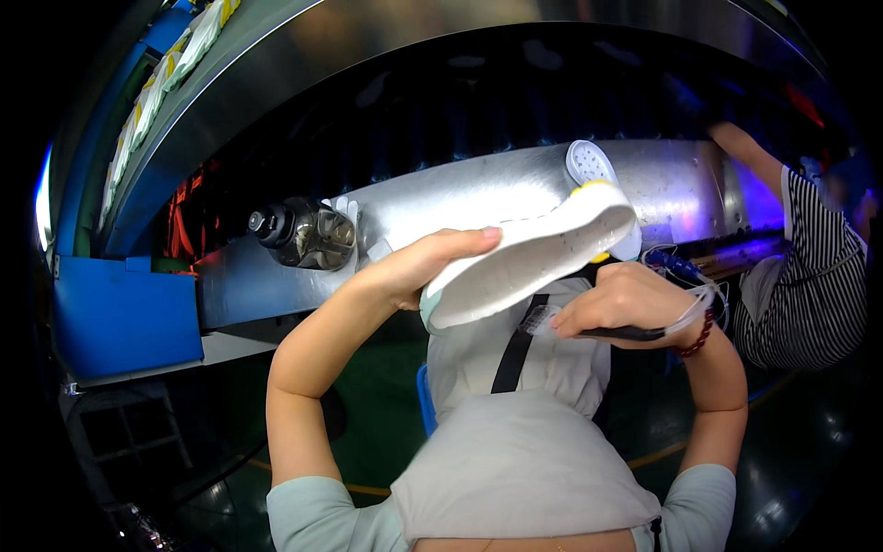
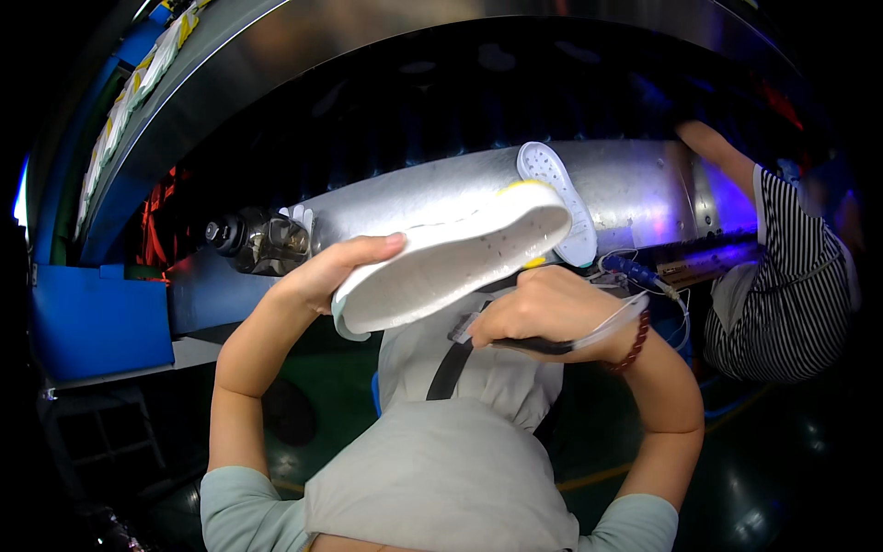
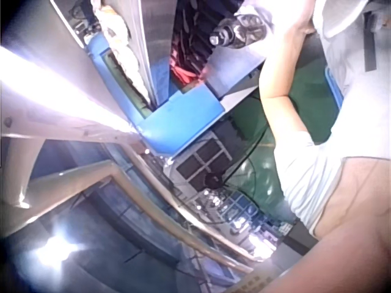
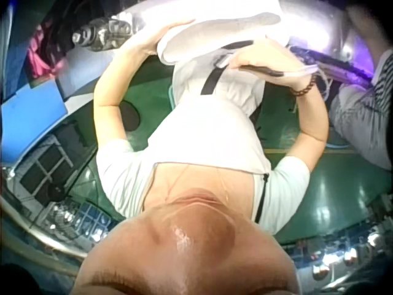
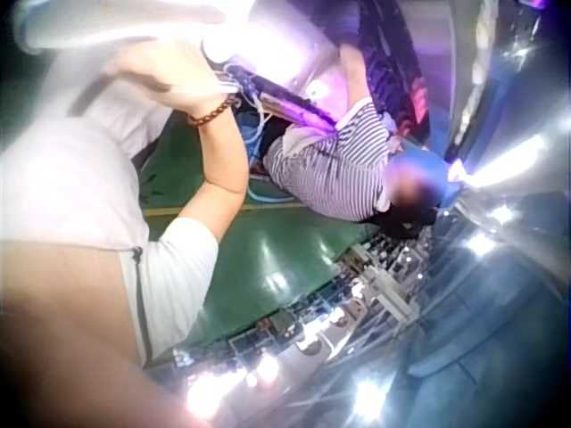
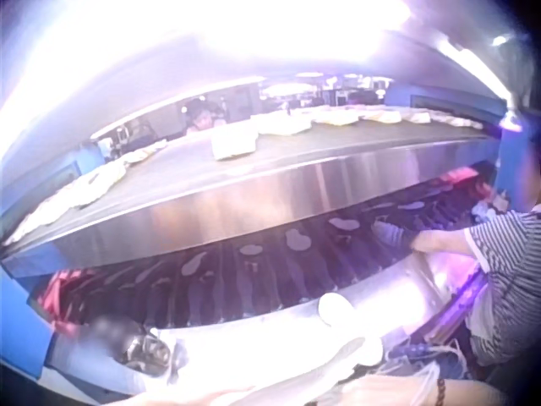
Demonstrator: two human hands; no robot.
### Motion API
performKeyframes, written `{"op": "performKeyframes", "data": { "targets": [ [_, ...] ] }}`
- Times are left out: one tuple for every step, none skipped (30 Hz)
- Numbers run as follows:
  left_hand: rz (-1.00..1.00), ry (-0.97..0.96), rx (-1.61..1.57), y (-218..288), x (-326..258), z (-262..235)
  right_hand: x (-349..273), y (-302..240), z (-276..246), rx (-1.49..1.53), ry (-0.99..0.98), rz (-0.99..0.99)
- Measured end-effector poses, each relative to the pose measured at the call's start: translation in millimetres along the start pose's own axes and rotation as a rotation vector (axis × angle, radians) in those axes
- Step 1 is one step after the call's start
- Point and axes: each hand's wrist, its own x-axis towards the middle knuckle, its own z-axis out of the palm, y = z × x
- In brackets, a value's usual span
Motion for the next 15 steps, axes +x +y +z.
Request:
{"op": "performKeyframes", "data": {
  "targets": [
    [0.007, 0.006, -0.039, 1.6, -2.7, 0.3, -0.9, 3.9, -0.9, 0.091, 0.102, -0.054],
    [0.014, 0.012, -0.078, 4.7, -6.1, 1.5, -2.0, 9.9, -1.9, 0.182, 0.204, -0.107],
    [0.030, 0.017, -0.117, 8.0, -7.5, 2.7, -2.3, 15.4, -2.2, 0.220, 0.343, -0.080],
    [0.018, 0.033, -0.071, 8.2, -7.4, 1.2, -2.4, 15.1, -8.9, 0.088, 0.312, -0.044],
    [0.006, 0.048, -0.024, 7.5, -7.5, -1.8, -3.4, 20.4, -2.8, 0.088, 0.293, -0.065],
    [-0.006, 0.066, 0.025, 7.5, -8.1, -5.9, -0.8, 21.6, 3.6, 0.089, 0.276, -0.088],
    [-0.076, 0.070, 0.050, 7.9, -11.4, -9.8, -4.1, 15.2, 3.3, 0.005, 0.220, -0.053],
    [-0.049, 0.082, 0.023, 7.0, -12.3, -13.9, -6.2, 6.9, -5.0, -0.066, 0.120, -0.006],
    [-0.030, 0.085, -0.003, 3.8, -12.1, -17.0, -8.8, 7.3, -4.8, -0.032, 0.157, -0.018],
    [-0.010, 0.088, -0.030, 1.9, -12.1, -17.0, -11.3, 8.9, -4.8, 0.003, 0.194, -0.029],
    [0.010, 0.199, -0.076, 2.4, -14.2, -10.1, -11.1, 15.3, -2.9, 0.010, 0.357, -0.032],
    [0.007, 0.160, -0.052, 3.2, -14.6, -12.8, -10.7, 24.6, -2.1, 0.011, 0.518, -0.041],
    [0.004, 0.122, -0.027, 3.5, -16.6, -19.2, -12.6, 31.1, -2.0, -0.012, 0.520, -0.033],
    [0.001, 0.083, -0.002, 4.2, -17.1, -21.9, -16.3, 30.0, 1.5, -0.014, 0.454, -0.010],
    [0.028, 0.191, 0.049, 3.3, -20.5, -15.0, -19.1, 27.4, 6.8, -0.015, 0.385, 0.009]
  ]
}}
